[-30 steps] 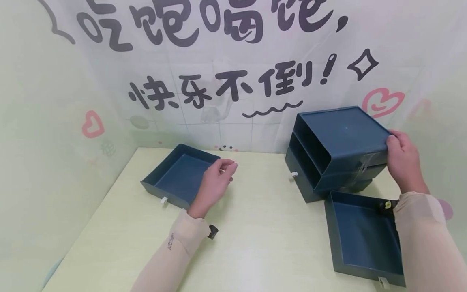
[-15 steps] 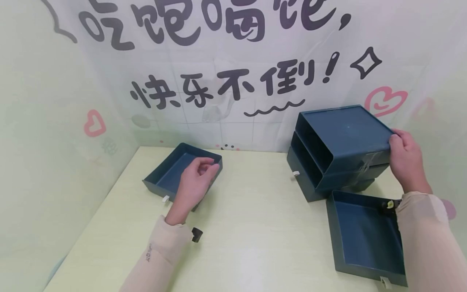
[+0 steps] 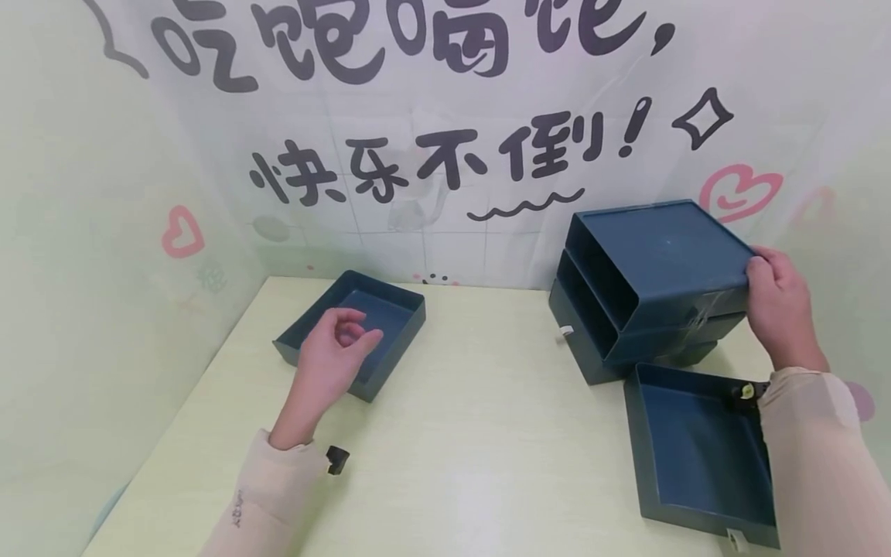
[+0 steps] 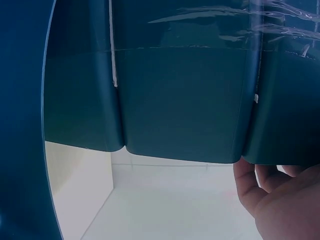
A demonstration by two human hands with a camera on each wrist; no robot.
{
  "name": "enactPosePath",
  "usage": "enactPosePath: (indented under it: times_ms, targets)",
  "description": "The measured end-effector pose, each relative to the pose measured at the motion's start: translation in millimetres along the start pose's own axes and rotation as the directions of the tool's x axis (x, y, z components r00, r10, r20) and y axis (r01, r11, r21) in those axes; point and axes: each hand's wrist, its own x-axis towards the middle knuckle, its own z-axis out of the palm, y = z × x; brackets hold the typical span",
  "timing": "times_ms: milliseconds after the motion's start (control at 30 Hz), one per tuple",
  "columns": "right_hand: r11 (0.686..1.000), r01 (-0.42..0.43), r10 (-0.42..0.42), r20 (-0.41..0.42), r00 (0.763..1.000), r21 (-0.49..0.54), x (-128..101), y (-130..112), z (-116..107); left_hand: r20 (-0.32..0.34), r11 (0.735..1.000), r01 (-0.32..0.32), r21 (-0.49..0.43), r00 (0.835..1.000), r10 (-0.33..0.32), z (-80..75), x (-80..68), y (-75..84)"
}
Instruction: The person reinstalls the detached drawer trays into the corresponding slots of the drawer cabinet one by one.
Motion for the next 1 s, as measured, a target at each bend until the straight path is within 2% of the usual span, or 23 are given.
enactPosePath:
  times_ms: [167, 300, 600, 867, 1000]
  targets:
    - [1.0, -0.001, 0.001, -0.004, 1.0, 0.002, -0.6, -0.6, -0.6, -0.003, 0.999, 0.012, 0.034, 1.0, -0.012, -15.0, -7.0, -4.0]
    - [1.0, 0.0, 0.0, -0.004, 1.0, 0.003, -0.5, -0.5, -0.7, -0.006, 0.997, 0.025, 0.069, 1.0, -0.025, -19.5, -9.9, -11.8]
    - [1.0, 0.004, -0.004, -0.004, 1.0, 0.0, 1.8, -0.2, 1.6, 0.013, 0.988, 0.117, 0.096, 0.993, -0.119, -27.0, -13.7, -32.8]
    - [1.0, -0.001, 0.001, -0.008, 1.0, 0.004, 1.8, 0.0, 1.3, 0.08, 0.962, 0.198, 0.186, 0.973, -0.216, -37.1, -13.3, -53.8]
    - [1.0, -0.005, 0.005, -0.016, 1.0, 0.005, 0.8, 0.3, 2.4, 0.111, 0.956, 0.227, 0.187, 0.962, -0.25, -39.5, -12.4, -64.6]
